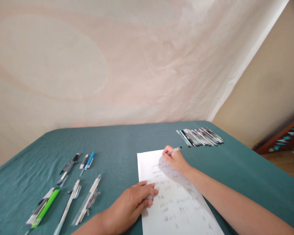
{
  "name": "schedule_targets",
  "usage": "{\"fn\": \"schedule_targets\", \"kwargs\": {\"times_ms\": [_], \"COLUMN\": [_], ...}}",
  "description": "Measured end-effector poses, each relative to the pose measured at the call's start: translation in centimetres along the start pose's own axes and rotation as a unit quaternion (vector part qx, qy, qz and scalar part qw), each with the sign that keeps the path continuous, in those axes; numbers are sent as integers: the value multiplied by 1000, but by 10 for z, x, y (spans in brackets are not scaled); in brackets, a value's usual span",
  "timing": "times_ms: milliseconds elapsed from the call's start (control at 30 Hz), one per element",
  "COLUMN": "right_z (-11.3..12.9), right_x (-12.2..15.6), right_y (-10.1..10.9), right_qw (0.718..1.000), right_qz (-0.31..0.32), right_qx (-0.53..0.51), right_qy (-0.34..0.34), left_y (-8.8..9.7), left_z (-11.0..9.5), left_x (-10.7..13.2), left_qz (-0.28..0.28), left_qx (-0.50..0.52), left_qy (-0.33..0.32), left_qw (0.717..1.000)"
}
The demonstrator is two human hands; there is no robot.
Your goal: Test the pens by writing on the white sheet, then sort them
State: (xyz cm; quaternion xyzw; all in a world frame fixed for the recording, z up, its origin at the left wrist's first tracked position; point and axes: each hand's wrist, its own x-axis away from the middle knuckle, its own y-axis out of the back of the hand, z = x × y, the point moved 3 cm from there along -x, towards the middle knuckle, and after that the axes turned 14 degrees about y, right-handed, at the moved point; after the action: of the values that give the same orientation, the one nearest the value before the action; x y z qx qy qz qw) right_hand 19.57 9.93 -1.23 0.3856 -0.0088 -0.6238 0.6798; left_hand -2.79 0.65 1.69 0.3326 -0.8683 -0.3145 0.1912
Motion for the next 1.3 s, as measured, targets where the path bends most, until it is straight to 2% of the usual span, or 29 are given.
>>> {"fn": "schedule_targets", "kwargs": {"times_ms": [367,833,1300], "right_z": [0,-4,-1], "right_x": [0,1,1], "right_y": [0,0,1], "right_qw": [1000,999,1000], "right_qz": [14,-17,-12], "right_qx": [-8,-26,-16], "right_qy": [5,-18,-10], "left_y": [1,0,1], "left_z": [-2,1,-1], "left_x": [1,-1,0], "left_qz": [-1,-5,0], "left_qx": [-3,-6,-10], "left_qy": [-3,0,-3], "left_qw": [1000,1000,1000]}}
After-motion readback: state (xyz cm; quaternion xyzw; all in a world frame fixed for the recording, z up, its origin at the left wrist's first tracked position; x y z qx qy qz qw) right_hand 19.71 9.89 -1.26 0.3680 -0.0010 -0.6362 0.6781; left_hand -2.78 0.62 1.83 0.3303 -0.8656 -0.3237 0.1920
